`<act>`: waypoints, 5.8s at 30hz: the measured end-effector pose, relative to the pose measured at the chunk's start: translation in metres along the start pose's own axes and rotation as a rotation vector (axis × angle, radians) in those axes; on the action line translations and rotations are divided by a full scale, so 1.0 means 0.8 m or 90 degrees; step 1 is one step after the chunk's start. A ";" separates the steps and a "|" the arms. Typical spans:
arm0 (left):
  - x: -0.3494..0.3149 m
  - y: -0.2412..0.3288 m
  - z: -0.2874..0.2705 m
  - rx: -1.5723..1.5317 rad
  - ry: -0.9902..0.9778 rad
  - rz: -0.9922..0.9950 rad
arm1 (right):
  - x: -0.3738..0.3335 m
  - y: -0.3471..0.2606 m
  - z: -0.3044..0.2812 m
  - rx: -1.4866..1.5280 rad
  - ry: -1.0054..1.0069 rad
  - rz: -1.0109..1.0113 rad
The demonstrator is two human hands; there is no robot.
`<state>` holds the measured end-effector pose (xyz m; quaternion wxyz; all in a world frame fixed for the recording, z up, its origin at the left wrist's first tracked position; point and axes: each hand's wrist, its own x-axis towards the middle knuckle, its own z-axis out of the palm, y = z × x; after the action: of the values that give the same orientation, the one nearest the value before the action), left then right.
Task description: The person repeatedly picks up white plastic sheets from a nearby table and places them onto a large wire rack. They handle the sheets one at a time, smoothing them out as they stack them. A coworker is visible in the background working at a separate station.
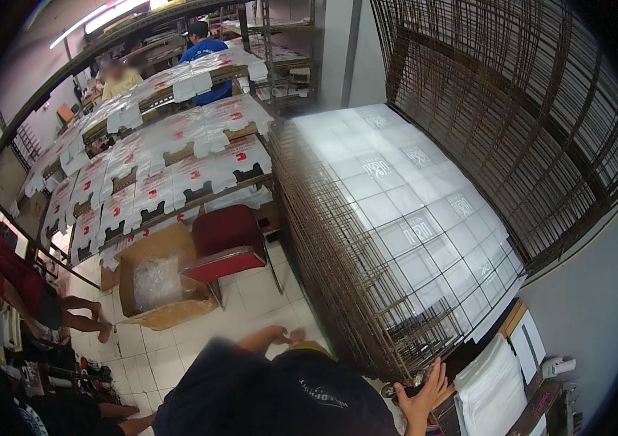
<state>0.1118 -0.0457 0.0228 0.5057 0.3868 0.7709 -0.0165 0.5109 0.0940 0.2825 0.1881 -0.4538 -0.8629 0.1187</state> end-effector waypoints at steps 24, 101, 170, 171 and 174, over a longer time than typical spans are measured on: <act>0.014 -0.043 -0.059 0.110 0.063 -0.006 | 0.005 -0.013 -0.007 0.047 0.071 0.029; 0.177 -0.033 -0.016 0.112 -0.045 0.199 | 0.001 0.073 0.026 0.575 0.090 0.375; 0.164 -0.079 -0.231 0.243 -0.057 0.217 | 0.028 0.029 0.090 0.680 0.393 0.470; 0.157 -0.073 -0.228 0.259 -0.043 0.237 | 0.025 0.031 0.091 0.661 0.395 0.454; 0.183 -0.080 -0.214 0.194 -0.015 0.271 | 0.024 0.032 0.093 0.618 0.407 0.400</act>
<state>-0.0867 0.0658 -0.0330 0.4425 0.6115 0.6552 -0.0301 0.4878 0.1213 0.2102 0.5745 -0.5603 -0.4398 0.4033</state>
